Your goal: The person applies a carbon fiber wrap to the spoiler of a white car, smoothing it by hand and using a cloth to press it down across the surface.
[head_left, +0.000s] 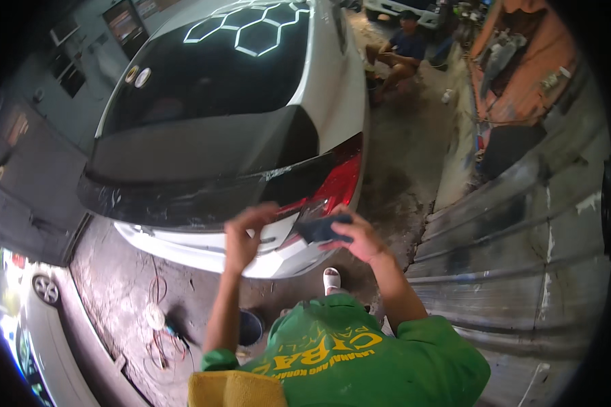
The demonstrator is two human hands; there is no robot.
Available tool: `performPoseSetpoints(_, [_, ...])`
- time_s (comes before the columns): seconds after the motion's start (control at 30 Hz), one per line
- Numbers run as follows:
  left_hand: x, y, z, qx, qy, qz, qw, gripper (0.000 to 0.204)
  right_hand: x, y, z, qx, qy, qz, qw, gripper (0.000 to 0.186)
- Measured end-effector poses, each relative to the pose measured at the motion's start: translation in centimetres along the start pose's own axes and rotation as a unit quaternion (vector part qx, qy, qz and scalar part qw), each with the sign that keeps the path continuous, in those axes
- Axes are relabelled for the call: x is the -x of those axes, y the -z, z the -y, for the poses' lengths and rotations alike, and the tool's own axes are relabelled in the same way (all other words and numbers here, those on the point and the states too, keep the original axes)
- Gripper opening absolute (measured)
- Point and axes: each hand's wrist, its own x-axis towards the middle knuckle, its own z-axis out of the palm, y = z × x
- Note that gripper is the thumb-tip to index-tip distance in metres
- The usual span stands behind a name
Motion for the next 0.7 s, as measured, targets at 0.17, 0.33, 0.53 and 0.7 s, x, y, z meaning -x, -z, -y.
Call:
performPoseSetpoints(0.17, [-6.8, 7.1, 6.2, -0.208, 0.107, -0.13, 0.963, 0.027, -4.4, 6.0, 2.9, 0.136, 0.269, -0.207, 0.931, 0.046])
performPoseSetpoints(0.33, [-6.1, 7.0, 11.6, -0.449, 0.091, -0.144, 0.877, 0.029, -13.1, 0.0, -5.0, 0.519, 0.342, -0.27, 0.735, 0.055])
performPoseSetpoints(0.53, [-5.6, 6.6, 11.7, -0.452, 0.083, -0.158, 0.874, 0.026, -13.3, -2.1, -8.7, 0.675, 0.418, -0.068, 0.604, 0.061])
performPoseSetpoints(0.7, [-7.1, 4.8, 9.9, -0.457, 0.111, -0.177, 0.865, 0.027, -14.8, 2.8, -3.7, 0.755, 0.225, -0.29, 0.544, 0.071])
